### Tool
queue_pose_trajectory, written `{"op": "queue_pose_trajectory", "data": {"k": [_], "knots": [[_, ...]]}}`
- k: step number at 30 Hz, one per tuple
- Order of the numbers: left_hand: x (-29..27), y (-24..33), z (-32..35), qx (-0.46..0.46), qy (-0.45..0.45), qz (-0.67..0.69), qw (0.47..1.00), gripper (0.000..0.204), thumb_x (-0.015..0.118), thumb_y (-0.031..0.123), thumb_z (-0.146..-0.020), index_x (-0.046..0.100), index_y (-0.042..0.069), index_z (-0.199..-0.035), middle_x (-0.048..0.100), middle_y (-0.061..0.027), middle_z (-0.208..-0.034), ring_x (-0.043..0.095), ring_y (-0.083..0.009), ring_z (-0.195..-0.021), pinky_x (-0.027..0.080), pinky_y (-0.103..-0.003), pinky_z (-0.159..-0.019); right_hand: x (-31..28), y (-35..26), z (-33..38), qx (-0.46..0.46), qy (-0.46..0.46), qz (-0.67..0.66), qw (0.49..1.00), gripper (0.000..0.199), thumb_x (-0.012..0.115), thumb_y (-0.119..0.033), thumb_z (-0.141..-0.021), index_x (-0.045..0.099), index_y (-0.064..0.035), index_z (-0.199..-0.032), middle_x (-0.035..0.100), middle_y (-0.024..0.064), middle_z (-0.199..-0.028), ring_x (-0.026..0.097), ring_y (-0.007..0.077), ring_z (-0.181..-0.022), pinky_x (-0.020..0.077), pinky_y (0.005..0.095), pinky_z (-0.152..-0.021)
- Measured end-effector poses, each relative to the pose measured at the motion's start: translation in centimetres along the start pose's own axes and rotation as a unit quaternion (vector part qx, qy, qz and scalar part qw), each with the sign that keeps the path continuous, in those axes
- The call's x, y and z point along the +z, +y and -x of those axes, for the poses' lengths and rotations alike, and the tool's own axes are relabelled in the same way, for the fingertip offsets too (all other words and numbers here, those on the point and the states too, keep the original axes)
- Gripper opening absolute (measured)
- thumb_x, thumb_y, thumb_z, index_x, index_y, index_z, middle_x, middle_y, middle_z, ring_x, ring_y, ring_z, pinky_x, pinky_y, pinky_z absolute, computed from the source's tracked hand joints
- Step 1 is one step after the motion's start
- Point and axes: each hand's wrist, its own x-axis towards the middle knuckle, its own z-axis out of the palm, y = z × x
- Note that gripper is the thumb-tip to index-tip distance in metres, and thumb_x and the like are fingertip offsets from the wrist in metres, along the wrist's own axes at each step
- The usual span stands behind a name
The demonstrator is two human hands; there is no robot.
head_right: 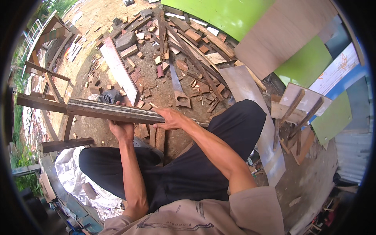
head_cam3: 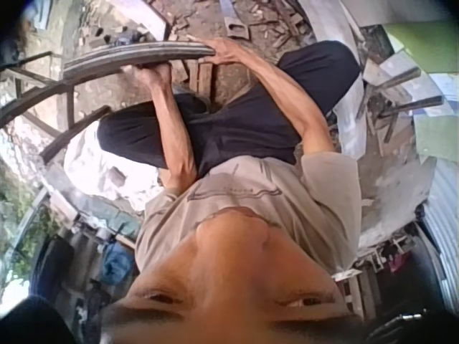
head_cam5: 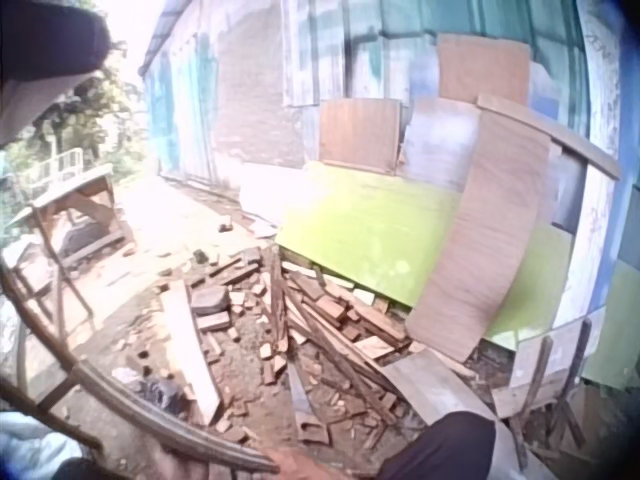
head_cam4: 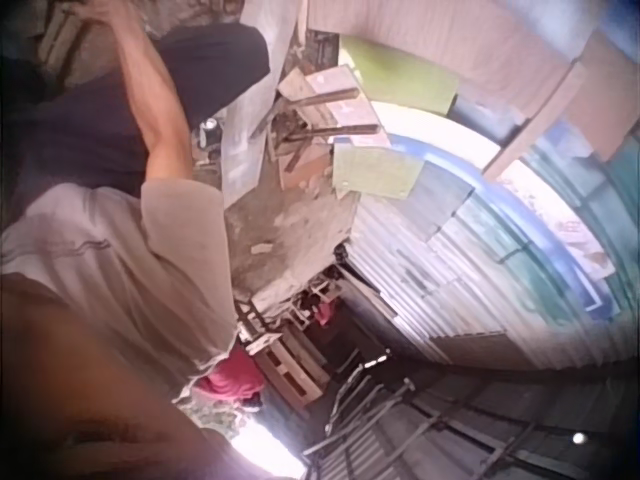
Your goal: The person assembles a wooden frame by hand, joining vertical and horizontal pieces into a rectangular structure. They then sit and handle additional wood pieces, including a long plank and a metal strip, sorting them among scattered debris.
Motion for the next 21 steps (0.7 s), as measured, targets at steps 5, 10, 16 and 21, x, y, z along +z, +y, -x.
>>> {"op": "queue_pose_trajectory", "data": {"k": [5, 10, 16, 21], "knots": [[0.1, -0.5, -0.7, 0.039, -0.002, -0.067, 0.997, 0.048, 0.038, 0.039, -0.103, 0.05, 0.0, -0.128, 0.059, -0.0125, -0.122, 0.056, -0.025, -0.112, 0.044, -0.041, -0.101, 0.2, -0.3, -0.1, 0.008, -0.007, -0.012, 1.0, 0.089, 0.071, -0.054, -0.081, 0.037, -0.003, -0.146, 0.055, 0.028, -0.127, 0.055, 0.0413, -0.117, 0.0446, 0.0455, -0.101], [0.5, -0.6, -0.5, 0.013, 0.01, 0.01, 1.0, 0.044, 0.041, 0.036, -0.101, 0.056, 0.001, -0.123, 0.06, -0.0112, -0.116, 0.058, -0.023, -0.105, 0.045, -0.042, -0.099, 0.0, -1.0, 0.1, -0.007, 0.007, 0.018, 1.0, 0.087, 0.07, -0.052, -0.083, 0.034, -0.0049, -0.148, 0.053, 0.0282, -0.129, 0.054, 0.0424, -0.118, 0.044, 0.0462, -0.101], [1.5, -0.6, 0.2, -0.034, 0.004, 0.081, 0.996, 0.042, 0.045, 0.033, -0.096, 0.059, 0.003, -0.122, 0.063, -0.0088, -0.112, 0.059, -0.0211, -0.105, 0.041, -0.052, -0.102, 0.0, -0.7, 0.1, -0.042, 0.053, 0.041, 0.997, 0.086, 0.069, -0.05, -0.085, 0.033, -0.0044, -0.148, 0.053, 0.0237, -0.126, 0.054, 0.0404, -0.115, 0.0446, 0.0449, -0.099], [1.1, -0.5, -0.4, -0.044, -0.041, 0.079, 0.995, 0.041, 0.046, 0.034, -0.095, 0.06, 0.004, -0.121, 0.064, -0.0091, -0.111, 0.06, -0.0209, -0.106, 0.039, -0.054, -0.104, 0.5, -0.3, -0.1, -0.078, 0.085, 0.04, 0.993, 0.088, 0.069, -0.051, -0.084, 0.033, -0.0029, -0.148, 0.052, 0.0247, -0.127, 0.054, 0.0411, -0.116, 0.0441, 0.0463, -0.1]]}}
